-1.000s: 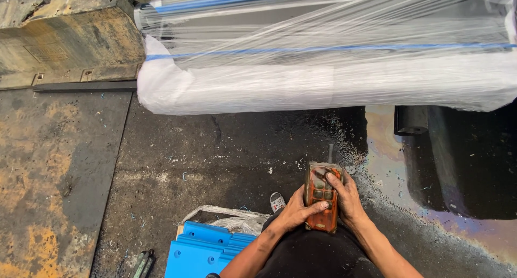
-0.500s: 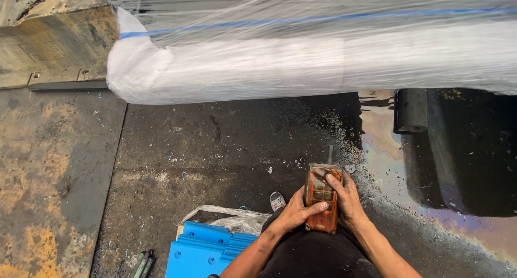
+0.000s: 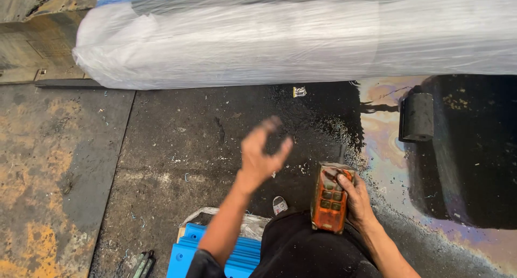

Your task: Operating a crane remote control to lift and position plastic-wrapped industrial rollers onto wooden pallets in a manufacturing facility.

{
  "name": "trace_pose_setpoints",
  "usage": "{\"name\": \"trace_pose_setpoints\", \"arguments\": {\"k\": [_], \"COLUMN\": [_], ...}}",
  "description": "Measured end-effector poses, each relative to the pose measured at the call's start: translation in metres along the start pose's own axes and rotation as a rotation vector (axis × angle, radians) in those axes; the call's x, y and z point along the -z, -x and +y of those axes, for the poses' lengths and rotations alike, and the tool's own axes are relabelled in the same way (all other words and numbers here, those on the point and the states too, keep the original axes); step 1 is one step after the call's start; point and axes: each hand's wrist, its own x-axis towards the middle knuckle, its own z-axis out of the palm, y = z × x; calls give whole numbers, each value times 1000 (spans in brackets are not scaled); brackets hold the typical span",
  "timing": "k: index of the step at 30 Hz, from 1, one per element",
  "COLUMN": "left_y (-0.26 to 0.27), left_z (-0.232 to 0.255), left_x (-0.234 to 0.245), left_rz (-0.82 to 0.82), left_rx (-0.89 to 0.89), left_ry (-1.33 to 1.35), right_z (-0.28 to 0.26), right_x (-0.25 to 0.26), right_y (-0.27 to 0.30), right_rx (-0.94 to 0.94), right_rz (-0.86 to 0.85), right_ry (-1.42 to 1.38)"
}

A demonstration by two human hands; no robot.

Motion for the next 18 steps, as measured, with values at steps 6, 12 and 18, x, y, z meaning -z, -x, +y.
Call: {"name": "trace_pose_setpoints", "arguments": {"k": [6,12,18], "left_y": [-161,-211,-245], "left_z": [-87,-150,-135], "left_x": [43,12,31], "left_rz": [334,364,527], "left_rx": [-318,-238,-251], "left_ry": [-518,-645,-614], "right_z": [-18,-136,-266], "right_x": [6,-1,35], "right_y": [-6,-33,-160], "right_rx": [62,496,705], "right_rz": [-2,27,-91], "right_ry": [62,359,549]}}
